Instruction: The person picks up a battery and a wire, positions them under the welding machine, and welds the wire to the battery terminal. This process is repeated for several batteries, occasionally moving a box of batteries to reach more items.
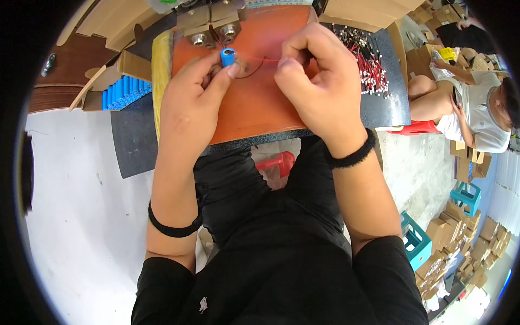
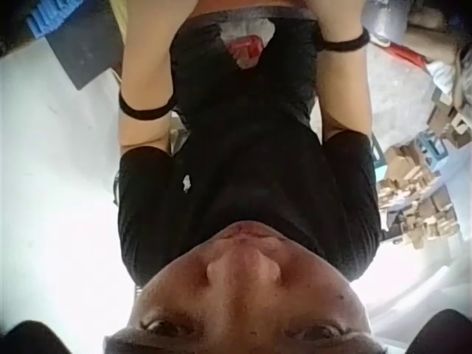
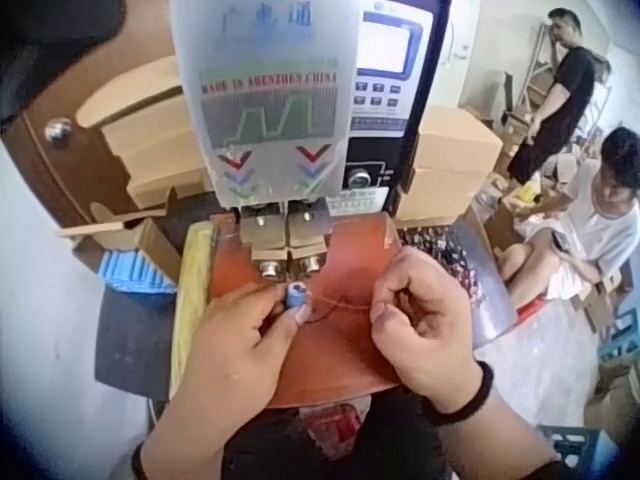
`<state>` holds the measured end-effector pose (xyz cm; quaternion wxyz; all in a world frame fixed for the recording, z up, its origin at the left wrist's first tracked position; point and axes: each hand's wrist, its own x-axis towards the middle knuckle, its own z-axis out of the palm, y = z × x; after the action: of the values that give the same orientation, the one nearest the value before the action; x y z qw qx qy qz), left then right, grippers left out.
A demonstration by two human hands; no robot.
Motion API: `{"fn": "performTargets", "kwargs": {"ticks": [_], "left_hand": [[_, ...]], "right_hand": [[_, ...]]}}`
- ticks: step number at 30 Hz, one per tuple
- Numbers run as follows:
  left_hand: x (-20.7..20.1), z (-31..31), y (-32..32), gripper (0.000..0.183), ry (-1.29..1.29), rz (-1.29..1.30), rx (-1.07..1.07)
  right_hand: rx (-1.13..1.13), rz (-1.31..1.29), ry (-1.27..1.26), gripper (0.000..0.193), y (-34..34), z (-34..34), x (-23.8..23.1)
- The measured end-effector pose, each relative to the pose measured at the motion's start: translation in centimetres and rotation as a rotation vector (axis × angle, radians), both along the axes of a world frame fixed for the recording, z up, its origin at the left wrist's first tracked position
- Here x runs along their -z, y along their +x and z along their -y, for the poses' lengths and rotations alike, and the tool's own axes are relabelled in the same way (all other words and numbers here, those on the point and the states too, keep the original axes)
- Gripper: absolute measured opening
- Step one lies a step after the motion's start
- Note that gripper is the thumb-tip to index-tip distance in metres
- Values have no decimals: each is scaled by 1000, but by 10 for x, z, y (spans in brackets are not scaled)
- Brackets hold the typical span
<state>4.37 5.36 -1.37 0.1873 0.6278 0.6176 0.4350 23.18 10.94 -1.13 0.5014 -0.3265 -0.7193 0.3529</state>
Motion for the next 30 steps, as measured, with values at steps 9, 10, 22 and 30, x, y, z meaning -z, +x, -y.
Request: {"fn": "performTargets", "kwargs": {"ticks": [9,10,22,30], "left_hand": [[3,0,-2,31,-13,-66,-8],[4,0,-2,30,-3,-65,-14],[6,-2,-5,29,-16,13,-20],[-1,40,-45,25,152,9,-119]], "right_hand": [[33,160,48,2,-5,5,0],[35,160,44,2,-5,6,1],[53,47,76,2,-9,2,2],[-34,-128,109,5,49,23,-11]]}}
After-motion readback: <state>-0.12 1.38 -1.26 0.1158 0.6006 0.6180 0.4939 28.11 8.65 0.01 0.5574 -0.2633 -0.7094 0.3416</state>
